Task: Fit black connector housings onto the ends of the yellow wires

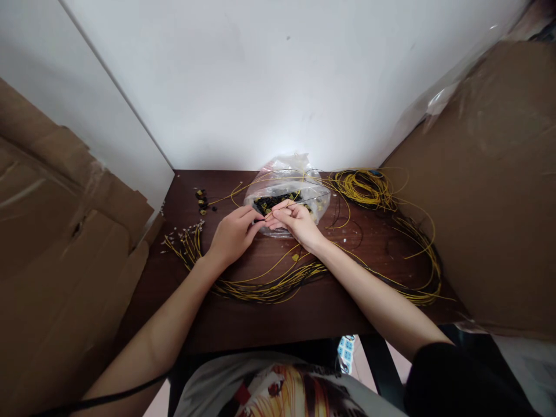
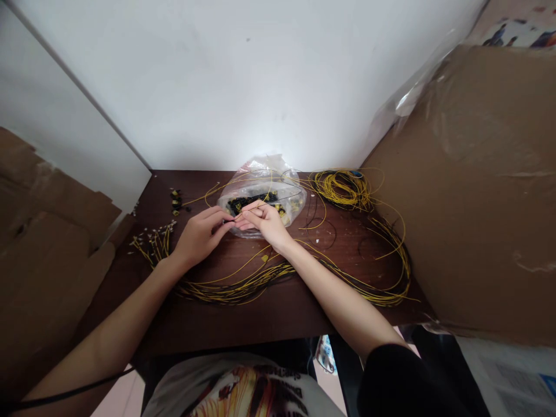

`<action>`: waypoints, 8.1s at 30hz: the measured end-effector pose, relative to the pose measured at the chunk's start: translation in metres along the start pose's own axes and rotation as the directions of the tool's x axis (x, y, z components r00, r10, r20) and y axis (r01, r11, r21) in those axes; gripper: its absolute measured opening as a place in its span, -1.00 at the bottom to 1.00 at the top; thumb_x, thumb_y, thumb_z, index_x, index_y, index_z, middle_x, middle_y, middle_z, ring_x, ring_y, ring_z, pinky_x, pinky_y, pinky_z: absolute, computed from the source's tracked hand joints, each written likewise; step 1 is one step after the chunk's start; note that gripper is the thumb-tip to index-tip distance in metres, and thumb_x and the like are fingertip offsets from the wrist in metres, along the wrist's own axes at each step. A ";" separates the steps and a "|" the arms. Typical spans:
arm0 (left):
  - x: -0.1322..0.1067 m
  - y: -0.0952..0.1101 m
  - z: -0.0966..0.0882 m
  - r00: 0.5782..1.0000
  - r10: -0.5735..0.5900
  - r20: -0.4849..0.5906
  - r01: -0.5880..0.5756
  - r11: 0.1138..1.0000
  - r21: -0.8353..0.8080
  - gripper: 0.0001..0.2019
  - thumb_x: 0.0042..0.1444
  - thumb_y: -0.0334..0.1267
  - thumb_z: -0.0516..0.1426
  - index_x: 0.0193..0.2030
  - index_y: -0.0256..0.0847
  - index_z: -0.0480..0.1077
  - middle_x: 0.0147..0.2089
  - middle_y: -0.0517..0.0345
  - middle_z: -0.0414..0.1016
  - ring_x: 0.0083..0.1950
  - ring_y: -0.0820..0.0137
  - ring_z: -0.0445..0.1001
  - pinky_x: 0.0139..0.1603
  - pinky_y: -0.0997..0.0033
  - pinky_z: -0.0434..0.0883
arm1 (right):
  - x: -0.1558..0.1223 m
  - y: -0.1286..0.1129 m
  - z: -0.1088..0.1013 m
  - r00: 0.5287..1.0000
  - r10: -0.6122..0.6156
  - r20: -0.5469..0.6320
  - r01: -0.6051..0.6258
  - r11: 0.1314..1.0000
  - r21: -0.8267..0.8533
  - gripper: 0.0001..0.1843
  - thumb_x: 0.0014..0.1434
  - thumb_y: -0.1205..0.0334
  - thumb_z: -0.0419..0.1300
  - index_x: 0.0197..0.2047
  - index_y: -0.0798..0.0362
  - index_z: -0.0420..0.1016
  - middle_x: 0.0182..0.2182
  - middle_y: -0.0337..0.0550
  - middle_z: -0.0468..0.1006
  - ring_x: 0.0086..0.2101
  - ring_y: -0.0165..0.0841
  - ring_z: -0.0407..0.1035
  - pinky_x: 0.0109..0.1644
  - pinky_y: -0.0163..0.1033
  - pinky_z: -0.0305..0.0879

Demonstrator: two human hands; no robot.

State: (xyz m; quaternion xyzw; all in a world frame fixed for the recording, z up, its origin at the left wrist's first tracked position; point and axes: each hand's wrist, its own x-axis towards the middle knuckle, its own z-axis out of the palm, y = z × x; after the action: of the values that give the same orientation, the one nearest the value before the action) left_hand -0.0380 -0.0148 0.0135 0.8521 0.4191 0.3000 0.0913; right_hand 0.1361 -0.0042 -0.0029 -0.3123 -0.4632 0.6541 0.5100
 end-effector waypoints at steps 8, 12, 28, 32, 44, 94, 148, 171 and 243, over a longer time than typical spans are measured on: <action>0.000 -0.001 0.001 1.000 0.018 -0.023 -0.017 0.999 0.029 -0.84 0.18 -0.27 0.03 -0.26 -0.27 0.41 -0.26 0.05 0.43 -0.21 0.34 0.36 -0.18 0.34 0.33 | -0.001 -0.003 0.002 1.000 0.019 -0.013 -0.020 0.997 -0.075 -0.73 -0.14 0.19 0.36 -0.37 0.15 0.46 -0.45 -0.17 0.58 -0.41 -0.42 0.48 -0.24 -0.29 0.44; 0.001 -0.002 0.001 0.997 0.056 -0.058 -0.054 0.998 0.026 -0.85 0.17 -0.29 0.04 -0.27 -0.25 0.42 -0.28 0.06 0.43 -0.22 0.34 0.33 -0.18 0.31 0.33 | -0.002 -0.005 0.003 0.999 0.026 -0.022 -0.028 0.997 -0.069 -0.75 -0.15 0.21 0.37 -0.39 0.14 0.47 -0.46 -0.17 0.58 -0.42 -0.42 0.48 -0.24 -0.29 0.44; 0.003 -0.002 -0.001 0.973 0.139 -0.187 -0.130 0.990 0.057 -0.87 0.11 -0.32 0.11 -0.33 -0.18 0.51 -0.33 0.06 0.39 -0.20 0.33 0.24 -0.21 0.28 0.34 | -0.002 -0.005 0.003 1.000 0.025 -0.017 -0.027 0.996 -0.087 -0.78 -0.13 0.22 0.35 -0.39 0.13 0.47 -0.48 -0.19 0.58 -0.43 -0.44 0.48 -0.26 -0.31 0.44; 0.002 -0.002 -0.002 0.970 0.151 -0.191 -0.133 0.986 0.100 -0.87 0.11 -0.31 0.12 -0.33 -0.16 0.51 -0.35 0.08 0.35 -0.23 0.34 0.23 -0.24 0.30 0.33 | -0.002 -0.005 0.003 0.999 0.033 -0.022 -0.035 0.995 -0.098 -0.77 -0.14 0.21 0.35 -0.40 0.12 0.48 -0.48 -0.19 0.57 -0.43 -0.44 0.47 -0.26 -0.30 0.44; 0.001 -0.001 -0.001 0.975 0.141 -0.171 -0.122 0.986 0.115 -0.87 0.11 -0.30 0.10 -0.30 -0.19 0.49 -0.35 0.08 0.31 -0.22 0.33 0.22 -0.24 0.31 0.31 | -0.002 -0.004 0.002 1.000 0.007 -0.012 -0.009 0.995 -0.099 -0.78 -0.14 0.21 0.36 -0.41 0.13 0.48 -0.51 -0.21 0.57 -0.44 -0.44 0.47 -0.28 -0.31 0.42; 0.001 0.003 -0.005 0.940 0.260 -0.220 -0.175 0.923 0.343 -0.89 0.09 -0.30 0.12 -0.34 -0.20 0.48 -0.42 0.08 0.32 -0.30 0.33 0.16 -0.32 0.36 0.24 | -0.002 -0.004 0.003 0.999 0.041 -0.026 -0.044 0.994 -0.102 -0.77 -0.15 0.22 0.36 -0.39 0.13 0.47 -0.53 -0.22 0.56 -0.45 -0.45 0.46 -0.28 -0.30 0.41; -0.003 -0.006 -0.002 0.986 0.011 0.164 -0.030 0.993 0.118 -0.70 0.22 -0.17 -0.05 -0.44 -0.23 0.37 -0.50 0.16 0.37 -0.47 0.46 0.30 -0.42 0.48 0.13 | -0.002 -0.007 0.007 0.999 0.045 -0.031 -0.049 0.989 -0.137 -0.75 -0.16 0.19 0.36 -0.40 0.13 0.48 -0.53 -0.21 0.55 -0.46 -0.46 0.44 -0.32 -0.34 0.38; -0.004 -0.004 0.001 0.993 0.023 0.114 -0.034 0.995 0.094 -0.72 0.24 -0.20 -0.07 -0.32 -0.23 0.40 -0.39 0.09 0.43 -0.35 0.40 0.36 -0.30 0.45 0.25 | 0.000 -0.003 0.004 0.998 0.058 0.027 -0.058 0.998 -0.012 -0.71 -0.09 0.13 0.34 -0.40 0.11 0.35 -0.47 -0.19 0.56 -0.47 -0.45 0.44 -0.30 -0.29 0.41; -0.002 0.000 -0.005 0.977 0.018 0.215 -0.048 0.990 0.134 -0.66 0.26 -0.16 -0.10 -0.33 -0.25 0.42 -0.34 0.06 0.47 -0.31 0.38 0.38 -0.30 0.45 0.23 | 0.000 -0.002 0.001 0.996 0.081 0.027 -0.079 0.996 -0.046 -0.71 -0.10 0.15 0.34 -0.36 0.12 0.39 -0.52 -0.20 0.55 -0.46 -0.45 0.46 -0.29 -0.30 0.41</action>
State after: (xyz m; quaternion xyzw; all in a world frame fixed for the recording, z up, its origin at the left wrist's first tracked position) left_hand -0.0420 -0.0171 0.0166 0.8905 0.4123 0.1788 0.0713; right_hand 0.1355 -0.0041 -0.0005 -0.3323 -0.4721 0.6680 0.4696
